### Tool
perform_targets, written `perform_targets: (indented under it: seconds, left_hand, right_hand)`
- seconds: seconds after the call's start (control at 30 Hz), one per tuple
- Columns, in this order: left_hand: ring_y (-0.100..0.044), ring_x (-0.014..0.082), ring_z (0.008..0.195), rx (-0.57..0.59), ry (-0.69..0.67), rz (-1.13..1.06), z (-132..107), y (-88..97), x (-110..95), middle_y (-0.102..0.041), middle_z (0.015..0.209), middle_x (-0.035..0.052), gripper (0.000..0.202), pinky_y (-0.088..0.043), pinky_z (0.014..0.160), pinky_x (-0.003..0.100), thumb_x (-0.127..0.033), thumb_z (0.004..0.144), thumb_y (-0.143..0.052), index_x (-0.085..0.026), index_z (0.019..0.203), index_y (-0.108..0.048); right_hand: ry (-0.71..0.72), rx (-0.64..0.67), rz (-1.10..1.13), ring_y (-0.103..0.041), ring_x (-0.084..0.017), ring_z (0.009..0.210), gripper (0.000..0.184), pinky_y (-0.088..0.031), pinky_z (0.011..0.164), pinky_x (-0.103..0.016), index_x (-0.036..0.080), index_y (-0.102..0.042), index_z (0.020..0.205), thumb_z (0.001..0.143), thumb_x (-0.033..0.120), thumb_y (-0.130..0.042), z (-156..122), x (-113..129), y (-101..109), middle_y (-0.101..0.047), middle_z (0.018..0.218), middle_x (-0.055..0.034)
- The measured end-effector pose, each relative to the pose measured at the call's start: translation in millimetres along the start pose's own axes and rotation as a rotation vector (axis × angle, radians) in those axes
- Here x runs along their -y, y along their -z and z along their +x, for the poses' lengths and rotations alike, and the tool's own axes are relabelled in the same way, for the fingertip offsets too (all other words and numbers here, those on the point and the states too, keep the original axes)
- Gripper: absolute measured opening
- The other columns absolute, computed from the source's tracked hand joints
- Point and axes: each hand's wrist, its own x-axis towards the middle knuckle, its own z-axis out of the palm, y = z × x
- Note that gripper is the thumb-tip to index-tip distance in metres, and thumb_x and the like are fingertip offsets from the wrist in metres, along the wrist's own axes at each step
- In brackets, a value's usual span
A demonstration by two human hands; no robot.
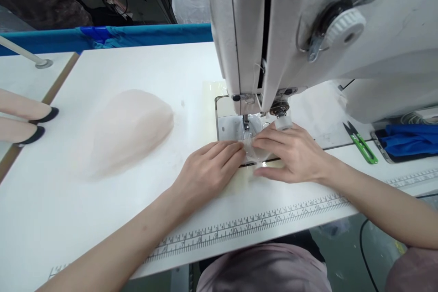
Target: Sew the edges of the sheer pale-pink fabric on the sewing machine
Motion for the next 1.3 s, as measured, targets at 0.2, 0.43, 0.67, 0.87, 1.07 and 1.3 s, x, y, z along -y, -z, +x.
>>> perform_targets:
  seconds: [0.2, 0.43, 0.67, 0.87, 1.07, 1.3]
  left_hand:
    - [-0.065, 0.0235, 0.1, -0.002, 0.07, -0.038, 1.7, -2.7, -1.7, -0.067, 0.119, 0.0142, 0.026, -0.058, 0.079, 0.036, -0.015, 0.089, -0.055, -0.009, 0.114, -0.059]
    - [-0.064, 0.0249, 0.109, 0.025, -0.053, 0.084, 1.6, -2.4, -3.2, -0.07, 0.114, 0.0139, 0.029, -0.056, 0.088, 0.037, -0.014, 0.09, -0.054, -0.005, 0.116, -0.062]
    - [-0.065, 0.0243, 0.11, 0.034, -0.043, 0.057, -1.1, -3.0, -3.5, -0.067, 0.119, 0.0135, 0.031, -0.055, 0.096, 0.038, -0.017, 0.091, -0.054, -0.006, 0.118, -0.062]
    - [-0.064, 0.0246, 0.112, 0.045, -0.029, 0.029, -1.9, -4.1, -0.8, -0.066, 0.121, 0.013, 0.032, -0.053, 0.099, 0.041, -0.016, 0.091, -0.053, -0.008, 0.121, -0.061]
    - [-0.065, 0.0248, 0.11, 0.04, -0.019, 0.075, 2.5, -8.1, 4.6, -0.067, 0.119, 0.014, 0.031, -0.054, 0.098, 0.041, -0.016, 0.091, -0.052, -0.005, 0.118, -0.062]
    - [-0.063, 0.0248, 0.114, 0.041, -0.019, 0.073, 3.4, -6.9, 2.7, -0.065, 0.123, 0.0115, 0.033, -0.05, 0.102, 0.045, -0.014, 0.091, -0.053, -0.009, 0.122, -0.06]
  right_hand:
    - [0.084, -0.011, -0.196, -0.064, -0.014, 0.088, 0.018, -0.043, 0.084, -0.031, 0.016, -0.069, 0.093, 0.091, 0.012, -0.052, -0.5, 2.7, -0.5, -0.073, 0.102, -0.0002]
    - [0.13, -0.058, -0.214, -0.066, -0.012, 0.089, 0.021, -0.045, 0.093, -0.032, 0.018, -0.071, 0.085, 0.091, 0.009, -0.053, -2.9, 5.8, -2.1, -0.076, 0.093, 0.0018]
    - [0.125, -0.061, -0.208, -0.066, -0.012, 0.09, 0.022, -0.044, 0.097, -0.032, 0.018, -0.071, 0.086, 0.092, 0.01, -0.052, -2.7, 6.1, -3.8, -0.076, 0.095, 0.0021]
    - [0.124, -0.08, -0.203, -0.067, -0.012, 0.09, 0.02, -0.044, 0.096, -0.032, 0.017, -0.071, 0.087, 0.092, 0.01, -0.053, -2.3, 4.6, -6.3, -0.076, 0.095, 0.0018]
    - [0.112, -0.094, -0.205, -0.067, -0.013, 0.092, 0.021, -0.045, 0.094, -0.033, 0.017, -0.071, 0.091, 0.093, 0.009, -0.051, -1.6, 0.0, -11.4, -0.075, 0.098, 0.0008]
    - [0.1, -0.069, -0.243, -0.066, -0.013, 0.093, 0.022, -0.042, 0.101, -0.034, 0.016, -0.07, 0.096, 0.094, 0.01, -0.049, -0.9, -2.8, -12.3, -0.074, 0.104, -0.0001]
